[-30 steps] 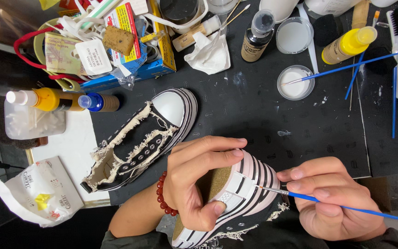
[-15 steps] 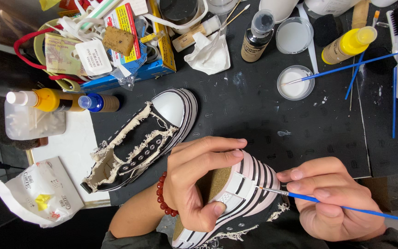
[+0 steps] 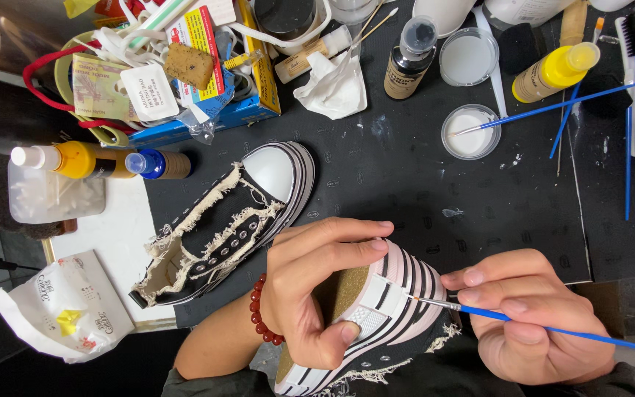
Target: The person paints white stripes onto the side of a black canvas shoe using a small blue paintbrush and white paint. They repeatedly dip the brush into a small container of paint and carefully apply it to the shoe's surface. Towards the end, they use a pink hairdryer to dry the painted area.
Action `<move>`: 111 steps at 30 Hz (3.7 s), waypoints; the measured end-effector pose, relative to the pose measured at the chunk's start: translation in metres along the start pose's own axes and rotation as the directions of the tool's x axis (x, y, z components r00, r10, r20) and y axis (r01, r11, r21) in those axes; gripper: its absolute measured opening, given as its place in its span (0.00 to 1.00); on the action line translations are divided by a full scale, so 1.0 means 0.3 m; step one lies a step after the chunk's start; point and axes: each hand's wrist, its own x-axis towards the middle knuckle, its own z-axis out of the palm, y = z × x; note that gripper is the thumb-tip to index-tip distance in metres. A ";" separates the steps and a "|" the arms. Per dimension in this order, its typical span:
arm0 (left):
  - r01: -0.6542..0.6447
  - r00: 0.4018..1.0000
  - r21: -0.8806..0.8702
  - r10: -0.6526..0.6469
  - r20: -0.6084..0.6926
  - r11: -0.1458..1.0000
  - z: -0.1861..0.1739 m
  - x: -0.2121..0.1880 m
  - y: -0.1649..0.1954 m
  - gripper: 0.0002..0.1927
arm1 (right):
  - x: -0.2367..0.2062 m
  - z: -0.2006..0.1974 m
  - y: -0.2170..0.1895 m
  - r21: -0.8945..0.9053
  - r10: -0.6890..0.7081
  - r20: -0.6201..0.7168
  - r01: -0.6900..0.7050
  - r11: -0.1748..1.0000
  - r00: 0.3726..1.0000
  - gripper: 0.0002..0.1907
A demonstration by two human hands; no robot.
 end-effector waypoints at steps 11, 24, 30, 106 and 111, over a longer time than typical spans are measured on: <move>0.003 1.000 -0.007 -0.003 0.004 1.000 0.001 -0.016 -0.007 0.30 | -0.002 -0.010 -0.005 -0.003 0.023 0.024 -0.023 1.000 0.999 0.11; 0.008 1.000 -0.014 -0.008 -0.006 1.000 0.002 -0.004 0.011 0.29 | -0.006 -0.004 0.013 0.064 -0.066 0.006 0.065 0.996 0.998 0.11; 0.002 1.000 -0.009 -0.002 0.003 1.000 -0.001 -0.010 0.007 0.29 | -0.011 0.000 0.016 0.048 -0.074 -0.038 0.076 0.996 0.997 0.11; -0.031 0.999 0.041 0.033 -0.032 0.999 0.008 -0.030 0.008 0.29 | 0.030 0.060 -0.023 -0.103 -0.210 -0.030 0.206 0.973 0.977 0.14; -0.042 0.999 0.064 0.044 -0.030 0.997 0.004 -0.027 0.009 0.29 | 0.026 0.047 -0.043 -0.171 -0.186 0.020 0.187 0.967 0.982 0.16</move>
